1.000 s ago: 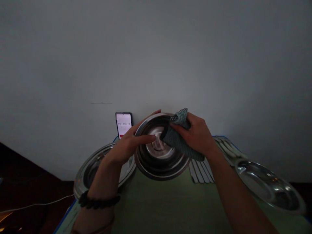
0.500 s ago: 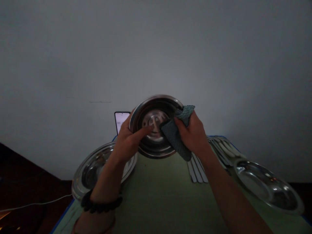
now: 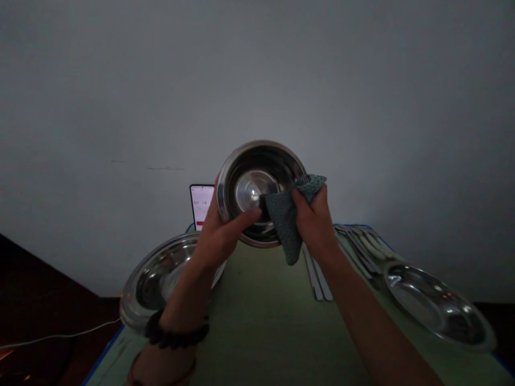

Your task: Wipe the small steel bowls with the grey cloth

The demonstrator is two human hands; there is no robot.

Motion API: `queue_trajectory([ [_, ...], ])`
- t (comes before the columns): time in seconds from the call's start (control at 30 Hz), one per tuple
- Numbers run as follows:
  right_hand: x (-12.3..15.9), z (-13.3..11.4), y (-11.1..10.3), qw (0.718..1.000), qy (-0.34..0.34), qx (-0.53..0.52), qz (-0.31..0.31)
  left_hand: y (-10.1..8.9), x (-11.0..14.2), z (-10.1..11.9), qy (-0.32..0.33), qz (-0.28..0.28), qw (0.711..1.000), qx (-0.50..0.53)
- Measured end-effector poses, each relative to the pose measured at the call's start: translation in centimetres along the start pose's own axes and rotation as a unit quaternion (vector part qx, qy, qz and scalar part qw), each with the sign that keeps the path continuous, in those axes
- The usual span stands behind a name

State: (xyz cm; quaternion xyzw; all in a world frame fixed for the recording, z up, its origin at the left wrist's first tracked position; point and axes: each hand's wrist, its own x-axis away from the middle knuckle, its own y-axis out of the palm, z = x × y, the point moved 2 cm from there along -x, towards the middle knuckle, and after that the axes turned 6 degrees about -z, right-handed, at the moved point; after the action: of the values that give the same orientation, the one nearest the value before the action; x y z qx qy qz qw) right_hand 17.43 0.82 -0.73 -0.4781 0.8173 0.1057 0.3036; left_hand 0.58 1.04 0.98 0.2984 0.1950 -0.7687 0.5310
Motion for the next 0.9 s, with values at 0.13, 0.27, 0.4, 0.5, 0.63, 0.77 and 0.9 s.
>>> queue_trajectory([
  [0.13, -0.4, -0.7, -1.1, 0.997, -0.046, 0.046, -0.03, -0.1, -0.1, 0.4, 0.04, -0.024, 0.999, -0.009],
  [0.27, -0.8, -1.8, -2.3, 0.97, -0.125, 0.117, -0.17, -1.5, 0.1, 0.8, -0.092, -0.174, 0.98, 0.026],
  [0.4, -0.5, -2.6, -2.4, 0.945, -0.176, 0.141, -0.239, -2.3, 0.5, 0.9, -0.161, -0.231, 0.958, 0.046],
  [0.5, -0.6, -2.1, -1.9, 0.966, -0.152, 0.123, -0.172, -2.1, 0.3, 0.6, -0.14, -0.175, 0.973, 0.057],
  [0.63, -0.6, -0.3, -1.0, 0.998, -0.043, 0.051, -0.006, -0.4, 0.0, 0.2, -0.023, -0.07, 0.996, 0.04],
  [0.77, -0.1, 0.5, 0.3, 1.0, -0.007, 0.021, -0.012, 1.3, 0.1, 0.4, 0.089, 0.002, 0.993, -0.071],
  [0.9, -0.4, 0.1, -0.4, 0.996, -0.036, 0.068, -0.046, 0.9, 0.1, 0.4, 0.052, -0.022, 0.998, -0.042],
])
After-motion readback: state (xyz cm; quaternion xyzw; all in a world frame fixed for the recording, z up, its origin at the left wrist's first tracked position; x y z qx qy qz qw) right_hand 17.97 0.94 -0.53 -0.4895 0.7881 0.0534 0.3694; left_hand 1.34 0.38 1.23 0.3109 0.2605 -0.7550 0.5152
